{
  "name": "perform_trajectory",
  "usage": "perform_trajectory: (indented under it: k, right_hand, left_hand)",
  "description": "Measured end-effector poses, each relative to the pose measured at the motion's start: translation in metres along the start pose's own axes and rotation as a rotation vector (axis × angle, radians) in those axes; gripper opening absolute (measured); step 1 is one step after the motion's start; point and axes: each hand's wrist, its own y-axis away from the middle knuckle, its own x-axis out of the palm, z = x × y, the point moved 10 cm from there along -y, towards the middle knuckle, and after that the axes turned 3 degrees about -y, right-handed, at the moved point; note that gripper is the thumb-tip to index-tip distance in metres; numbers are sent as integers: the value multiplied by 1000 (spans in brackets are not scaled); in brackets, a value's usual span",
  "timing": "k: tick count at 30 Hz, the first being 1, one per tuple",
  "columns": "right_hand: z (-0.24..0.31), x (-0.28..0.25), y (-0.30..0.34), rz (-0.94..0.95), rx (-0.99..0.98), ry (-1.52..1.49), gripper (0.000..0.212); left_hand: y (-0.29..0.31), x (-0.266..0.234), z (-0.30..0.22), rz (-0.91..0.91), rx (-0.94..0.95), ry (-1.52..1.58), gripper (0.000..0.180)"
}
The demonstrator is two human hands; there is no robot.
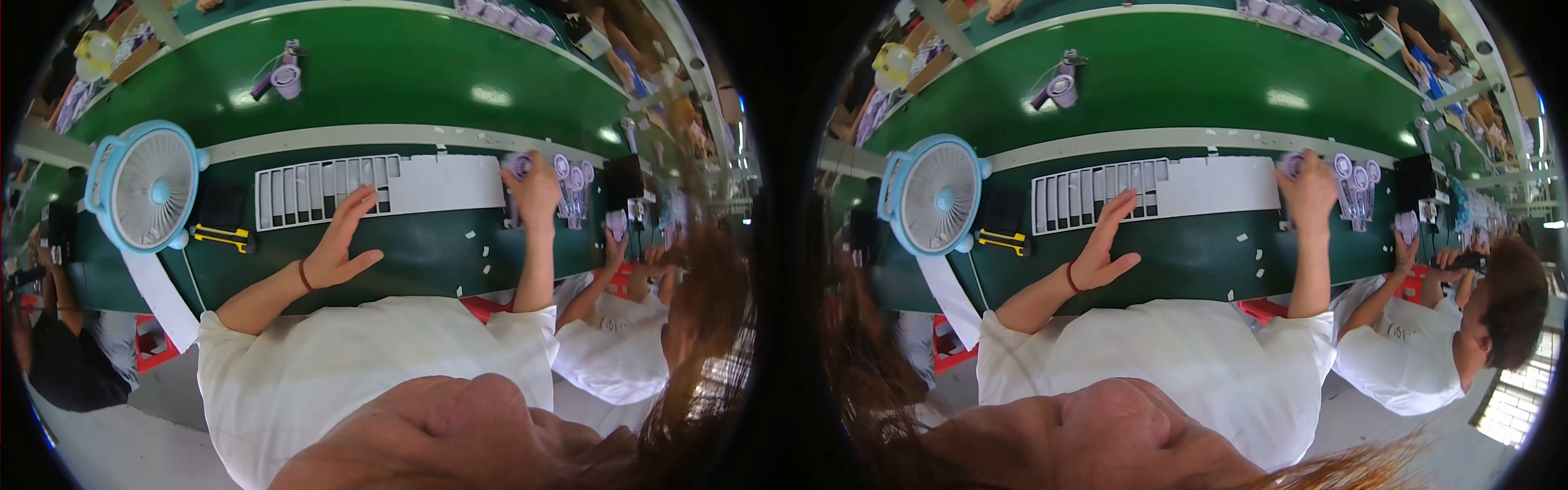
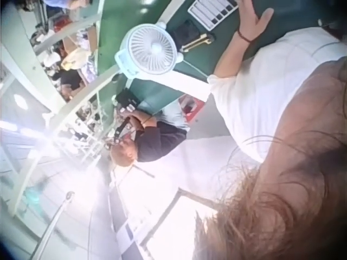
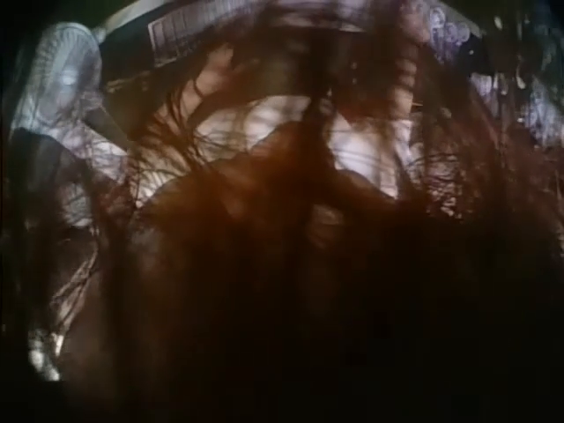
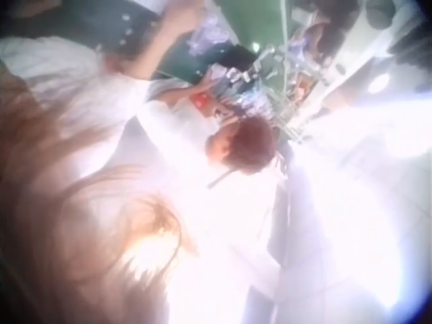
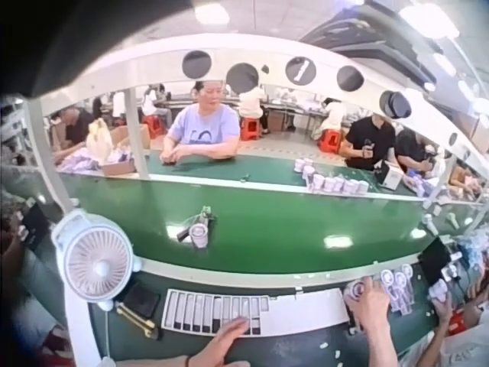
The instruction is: Assembling handheld electronic fans on a production line.
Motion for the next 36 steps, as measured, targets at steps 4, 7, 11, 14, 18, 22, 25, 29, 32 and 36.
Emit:
perform_trajectory:
  k: [4,7,11,14,18,22,25,29,32,36]
  right_hand:
    - [-58,4,-2,-85,6,178,63]
    - [-74,6,-1,-55,55,175,66]
    - [-84,23,1,-63,30,193,70]
    - [-58,9,5,-152,-54,103,65]
    - [-13,-9,37,-226,-109,-271,29]
    - [6,23,60,-49,-192,-309,30]
    - [-13,35,69,-66,-112,-204,31]
    - [-17,32,101,30,9,-273,31]
    - [-4,5,108,-25,20,-287,26]
    - [51,-15,63,-89,-242,-434,26]
  left_hand:
    - [-32,-28,-11,-33,39,-315,67]
    - [-75,-81,28,-175,92,-598,53]
    - [-127,-169,120,-441,-116,-1067,66]
    - [-134,-203,186,-400,-351,-1225,79]
    - [-134,-211,194,-390,-296,-951,69]
    - [-132,-196,157,-461,-256,-776,69]
    - [-127,-178,131,-445,-149,-639,68]
    - [-96,-147,103,-388,-156,-222,65]
    - [-74,-126,71,-339,-110,-321,66]
    - [-54,-85,32,-227,51,-577,69]
